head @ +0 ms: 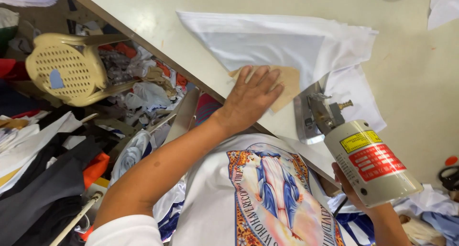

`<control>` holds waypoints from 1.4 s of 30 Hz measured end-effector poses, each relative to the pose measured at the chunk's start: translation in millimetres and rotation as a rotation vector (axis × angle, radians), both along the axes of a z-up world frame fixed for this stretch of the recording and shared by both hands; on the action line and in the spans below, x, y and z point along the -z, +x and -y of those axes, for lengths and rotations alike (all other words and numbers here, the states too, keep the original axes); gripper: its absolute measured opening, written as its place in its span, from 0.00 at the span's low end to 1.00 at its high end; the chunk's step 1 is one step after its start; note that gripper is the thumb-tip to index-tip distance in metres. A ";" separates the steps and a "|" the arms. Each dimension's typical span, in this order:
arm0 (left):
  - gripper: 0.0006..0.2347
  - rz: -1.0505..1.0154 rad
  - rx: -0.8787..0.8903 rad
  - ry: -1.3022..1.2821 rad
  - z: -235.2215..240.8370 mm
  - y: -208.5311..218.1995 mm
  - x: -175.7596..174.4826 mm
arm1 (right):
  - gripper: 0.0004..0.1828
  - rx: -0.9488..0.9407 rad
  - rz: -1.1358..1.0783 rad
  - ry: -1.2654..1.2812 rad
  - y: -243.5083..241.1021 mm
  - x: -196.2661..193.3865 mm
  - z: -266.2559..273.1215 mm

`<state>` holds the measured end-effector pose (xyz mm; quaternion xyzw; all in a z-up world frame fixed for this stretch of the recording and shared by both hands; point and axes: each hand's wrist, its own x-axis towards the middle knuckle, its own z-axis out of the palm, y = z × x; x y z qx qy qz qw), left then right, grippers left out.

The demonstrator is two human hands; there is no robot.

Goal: Aligning a cardboard template on fabric pieces, cutting them with a handheld electric cutter, and folding the resulting pieces on a large work table.

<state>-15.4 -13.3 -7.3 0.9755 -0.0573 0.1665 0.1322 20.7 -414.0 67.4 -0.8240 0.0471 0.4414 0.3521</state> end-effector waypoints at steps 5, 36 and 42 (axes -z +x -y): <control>0.04 0.010 -0.001 -0.056 3.1 0.5 -4.9 | 0.31 0.862 -0.898 0.836 1.4 28.9 47.1; 0.25 -0.117 -0.129 -0.006 14.3 -11.4 5.0 | 0.41 0.848 -0.773 0.774 1.7 27.9 56.4; 0.25 -0.137 -0.106 -0.055 13.9 -14.6 7.2 | 0.28 0.925 -0.716 0.437 2.0 35.6 67.6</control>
